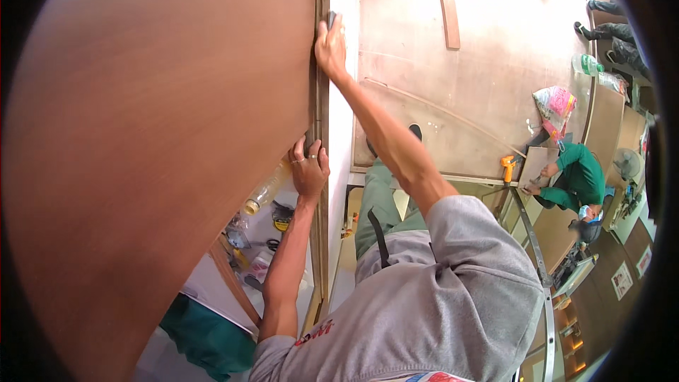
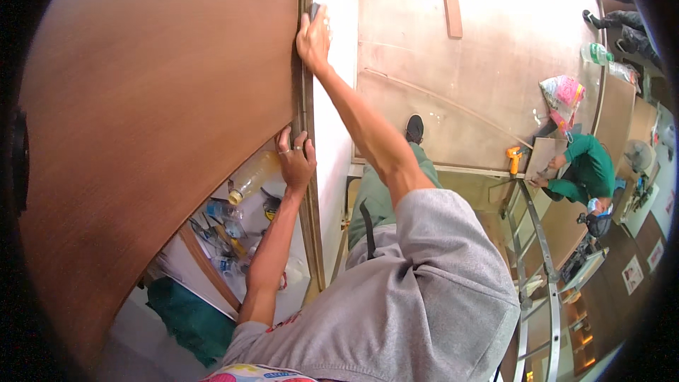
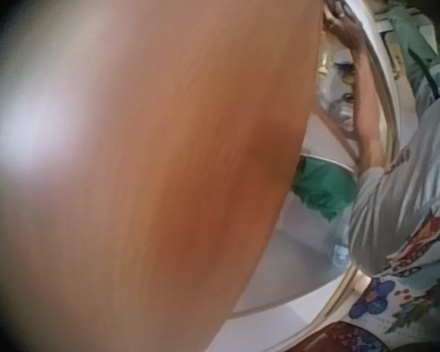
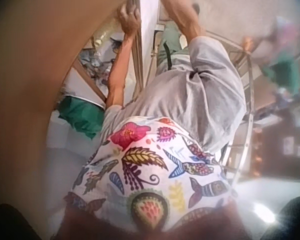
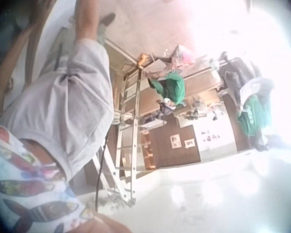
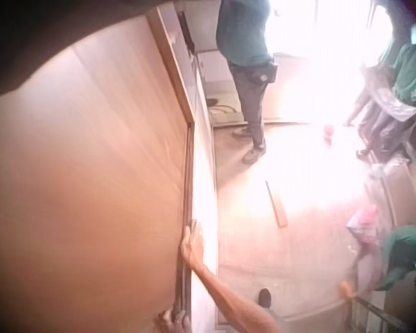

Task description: The person is installing a wooden trim piece onto the edge of a cabinet door. They use a small metal tool to tap the trim into place and a sanding block to smooth the edges. The person works methodically along the length of the door, ensuring the trim is flush and secure.

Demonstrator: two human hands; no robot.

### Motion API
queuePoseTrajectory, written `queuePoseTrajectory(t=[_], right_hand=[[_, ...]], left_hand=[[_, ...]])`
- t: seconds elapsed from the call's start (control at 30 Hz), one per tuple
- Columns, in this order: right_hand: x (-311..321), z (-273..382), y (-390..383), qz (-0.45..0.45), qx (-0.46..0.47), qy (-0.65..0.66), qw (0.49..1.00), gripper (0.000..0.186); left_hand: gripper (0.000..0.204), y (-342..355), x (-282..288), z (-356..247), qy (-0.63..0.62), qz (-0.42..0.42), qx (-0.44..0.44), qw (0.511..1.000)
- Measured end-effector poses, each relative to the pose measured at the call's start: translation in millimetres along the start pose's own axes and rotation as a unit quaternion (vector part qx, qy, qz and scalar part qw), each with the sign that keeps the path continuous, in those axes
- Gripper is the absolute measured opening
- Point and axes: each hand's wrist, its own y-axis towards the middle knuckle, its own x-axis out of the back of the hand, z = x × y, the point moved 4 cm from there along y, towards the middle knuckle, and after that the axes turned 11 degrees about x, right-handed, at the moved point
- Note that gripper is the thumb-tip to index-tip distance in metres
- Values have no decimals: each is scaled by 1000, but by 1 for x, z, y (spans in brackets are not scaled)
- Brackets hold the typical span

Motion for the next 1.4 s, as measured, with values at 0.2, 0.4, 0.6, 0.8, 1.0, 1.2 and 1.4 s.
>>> queuePoseTrajectory(t=[0.2, 0.4, 0.6, 0.8, 1.0, 1.2, 1.4], right_hand=[[-9, 4, -86, -30, 80, -59, 995, 66], [4, 4, -28, -22, 35, -32, 999, 65], [-9, -3, -101, -45, 48, -40, 997, 66], [-4, -1, -93, -38, 37, -24, 998, 65], [-2, -1, -84, -44, 36, -27, 998, 66], [-6, -2, -150, -33, 51, -60, 996, 67], [-1, -9, -96, -22, 8, -34, 999, 66]], left_hand=[[25, -5, -3, 3, 12, 0, 12, 1000], [26, -1, 1, -1, 11, -4, -6, 1000], [23, -6, 3, 1, 18, -11, -5, 1000], [22, -4, -1, -1, 21, -10, -8, 1000], [21, -1, 3, -7, 11, -12, -9, 1000], [19, -6, -3, 1, 22, 1, 9, 1000], [21, 0, -1, -2, 4, -9, -15, 1000]])
